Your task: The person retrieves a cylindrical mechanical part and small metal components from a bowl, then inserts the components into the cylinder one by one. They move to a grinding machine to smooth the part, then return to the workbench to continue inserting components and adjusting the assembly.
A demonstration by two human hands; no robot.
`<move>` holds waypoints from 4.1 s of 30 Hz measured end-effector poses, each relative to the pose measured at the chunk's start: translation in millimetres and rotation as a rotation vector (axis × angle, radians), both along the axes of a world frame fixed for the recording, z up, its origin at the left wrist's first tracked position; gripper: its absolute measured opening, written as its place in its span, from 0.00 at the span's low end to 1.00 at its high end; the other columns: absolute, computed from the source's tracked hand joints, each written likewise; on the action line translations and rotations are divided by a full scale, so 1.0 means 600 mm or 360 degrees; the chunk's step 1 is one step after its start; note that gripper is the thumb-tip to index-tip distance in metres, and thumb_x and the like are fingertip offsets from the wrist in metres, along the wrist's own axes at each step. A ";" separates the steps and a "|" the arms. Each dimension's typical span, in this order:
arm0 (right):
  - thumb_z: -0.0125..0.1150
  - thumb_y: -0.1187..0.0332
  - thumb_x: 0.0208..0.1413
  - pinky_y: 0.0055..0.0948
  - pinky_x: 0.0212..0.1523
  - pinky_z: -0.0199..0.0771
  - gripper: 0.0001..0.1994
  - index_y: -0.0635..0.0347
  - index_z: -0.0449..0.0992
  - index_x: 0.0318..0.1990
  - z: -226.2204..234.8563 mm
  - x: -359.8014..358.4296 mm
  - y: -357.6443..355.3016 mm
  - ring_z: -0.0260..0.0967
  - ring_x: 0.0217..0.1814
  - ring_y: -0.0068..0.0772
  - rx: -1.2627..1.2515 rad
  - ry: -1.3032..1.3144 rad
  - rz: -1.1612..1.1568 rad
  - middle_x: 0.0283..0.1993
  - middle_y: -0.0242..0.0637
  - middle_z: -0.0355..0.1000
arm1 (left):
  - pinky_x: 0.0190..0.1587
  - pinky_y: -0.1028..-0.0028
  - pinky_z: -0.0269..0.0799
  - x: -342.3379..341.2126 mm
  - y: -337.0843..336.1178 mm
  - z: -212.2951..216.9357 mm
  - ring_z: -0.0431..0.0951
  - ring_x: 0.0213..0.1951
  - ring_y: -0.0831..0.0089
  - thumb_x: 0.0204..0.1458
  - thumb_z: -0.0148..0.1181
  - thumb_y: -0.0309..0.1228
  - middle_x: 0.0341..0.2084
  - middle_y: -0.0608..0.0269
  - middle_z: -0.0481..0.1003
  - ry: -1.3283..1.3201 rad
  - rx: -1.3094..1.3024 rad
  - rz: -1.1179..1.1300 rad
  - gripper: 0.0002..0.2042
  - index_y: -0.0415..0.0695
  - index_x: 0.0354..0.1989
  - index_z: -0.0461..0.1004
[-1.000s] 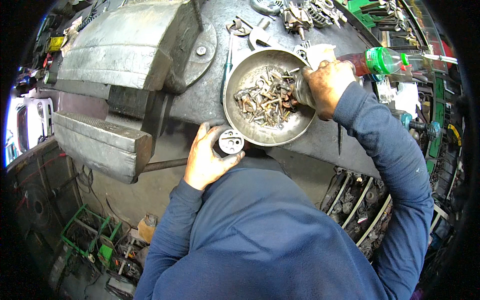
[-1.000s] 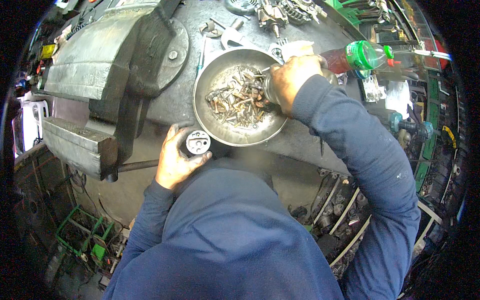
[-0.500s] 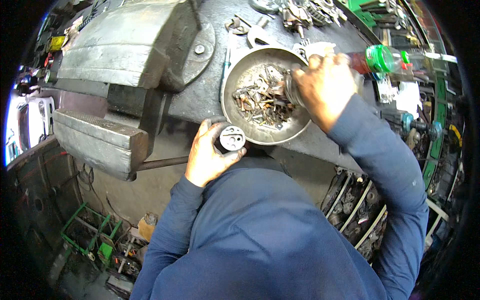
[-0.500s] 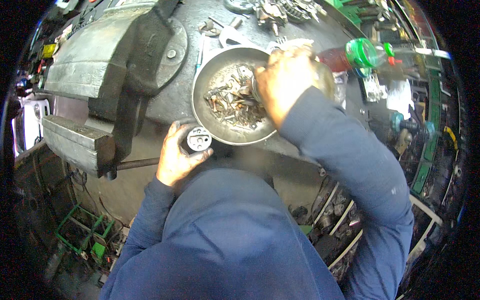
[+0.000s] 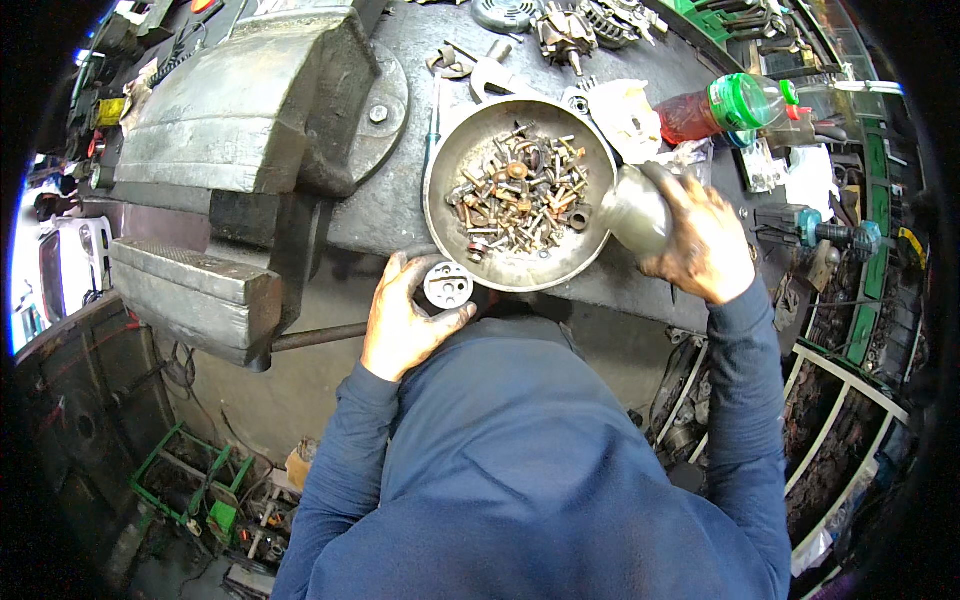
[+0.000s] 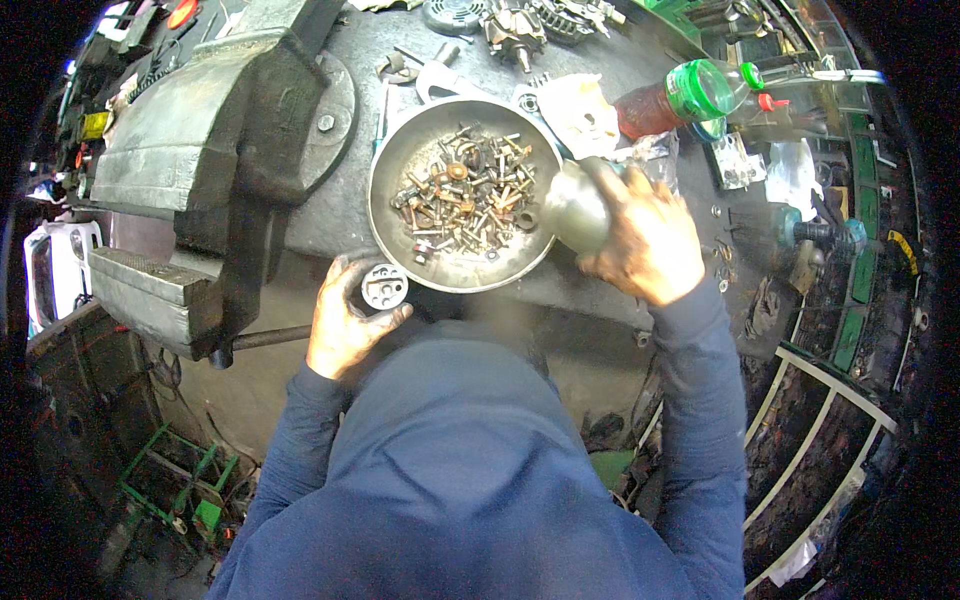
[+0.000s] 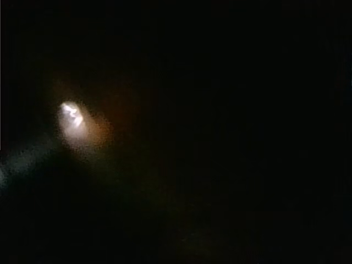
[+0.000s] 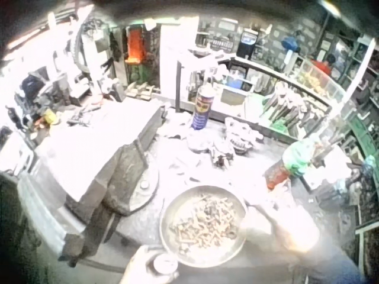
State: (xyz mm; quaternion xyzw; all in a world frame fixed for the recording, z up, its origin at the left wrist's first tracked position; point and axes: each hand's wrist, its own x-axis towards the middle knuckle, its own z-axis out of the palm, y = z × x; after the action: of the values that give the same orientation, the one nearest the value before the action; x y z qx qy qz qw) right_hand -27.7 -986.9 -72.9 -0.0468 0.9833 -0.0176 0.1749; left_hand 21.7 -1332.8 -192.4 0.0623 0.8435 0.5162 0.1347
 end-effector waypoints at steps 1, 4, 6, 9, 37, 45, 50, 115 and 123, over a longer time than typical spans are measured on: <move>0.84 0.63 0.28 0.48 0.66 0.71 0.55 0.54 0.62 0.72 -0.004 0.025 0.010 0.70 0.65 0.59 -0.0041 -0.0010 -0.0157 0.64 0.56 0.70 | 0.60 0.61 0.73 0.002 0.001 0.001 0.77 0.55 0.54 0.35 0.81 0.33 0.50 0.49 0.76 -0.0015 0.0005 0.0005 0.30 0.35 0.49 0.79; 0.87 0.65 0.29 0.45 0.73 0.65 0.59 0.62 0.58 0.74 -0.047 0.099 0.057 0.64 0.74 0.53 -0.0739 0.0074 -0.0536 0.70 0.56 0.67 | 0.60 0.61 0.72 0.002 0.002 0.005 0.77 0.55 0.55 0.35 0.81 0.32 0.50 0.49 0.76 -0.0005 -0.0049 -0.0002 0.30 0.34 0.50 0.79; 0.88 0.67 0.29 0.45 0.71 0.67 0.59 0.63 0.58 0.74 -0.110 0.165 0.080 0.67 0.71 0.54 -0.0933 0.0267 -0.0641 0.67 0.55 0.69 | 0.60 0.62 0.72 0.000 0.003 0.003 0.77 0.54 0.56 0.36 0.81 0.32 0.51 0.49 0.76 0.0037 -0.0083 -0.0033 0.29 0.34 0.50 0.79; 0.89 0.66 0.30 0.42 0.71 0.68 0.59 0.62 0.57 0.73 -0.196 0.225 0.092 0.67 0.71 0.48 -0.1207 0.0432 -0.0854 0.68 0.49 0.68 | 0.59 0.63 0.73 -0.005 0.008 0.008 0.77 0.54 0.58 0.38 0.81 0.32 0.50 0.50 0.75 -0.0038 -0.0108 -0.0027 0.29 0.34 0.50 0.78; 0.62 0.69 0.59 0.47 0.46 0.83 0.26 0.62 0.69 0.66 -0.237 0.044 -0.182 0.81 0.44 0.53 -0.0434 0.0646 -0.0330 0.64 0.52 0.71 | 0.59 0.62 0.72 -0.019 0.009 0.028 0.77 0.53 0.55 0.38 0.81 0.33 0.50 0.48 0.75 0.0091 -0.0155 -0.0084 0.27 0.35 0.47 0.78; 0.61 0.69 0.57 0.40 0.32 0.84 0.29 0.55 0.69 0.68 -0.231 0.036 -0.246 0.82 0.32 0.44 -0.0789 0.0446 0.0108 0.72 0.52 0.65 | 0.58 0.61 0.72 -0.018 -0.002 0.028 0.77 0.53 0.54 0.37 0.81 0.32 0.50 0.47 0.75 0.0049 -0.0175 -0.0149 0.28 0.34 0.47 0.78; 0.62 0.76 0.48 0.41 0.38 0.84 0.30 0.53 0.73 0.63 -0.245 0.081 -0.149 0.81 0.40 0.47 -0.0400 0.0728 -0.0206 0.64 0.50 0.68 | 0.58 0.61 0.72 -0.022 -0.006 0.022 0.77 0.52 0.53 0.37 0.81 0.32 0.48 0.47 0.76 0.0036 -0.0125 -0.0036 0.27 0.34 0.47 0.79; 0.65 0.69 0.52 0.44 0.42 0.81 0.12 0.52 0.83 0.45 -0.239 0.070 -0.126 0.79 0.46 0.51 -0.0097 0.0640 -0.0416 0.51 0.51 0.74 | 0.60 0.62 0.71 -0.023 0.001 0.004 0.77 0.54 0.56 0.37 0.80 0.30 0.49 0.50 0.76 0.0073 0.0028 -0.0094 0.27 0.36 0.48 0.79; 0.64 0.71 0.52 0.52 0.46 0.79 0.12 0.58 0.81 0.45 -0.220 0.085 -0.104 0.77 0.47 0.60 -0.0435 0.0473 -0.0576 0.49 0.54 0.73 | 0.57 0.61 0.74 -0.018 0.001 -0.005 0.78 0.51 0.54 0.35 0.80 0.30 0.46 0.49 0.77 0.0202 0.0057 -0.0057 0.27 0.36 0.47 0.79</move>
State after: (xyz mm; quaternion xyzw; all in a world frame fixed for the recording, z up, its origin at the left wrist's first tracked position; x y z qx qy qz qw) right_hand 23.2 -1049.2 -205.1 0.1045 0.9791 -0.1740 0.0148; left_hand 10.6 -1332.1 -195.5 0.1125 0.8398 0.5237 0.0889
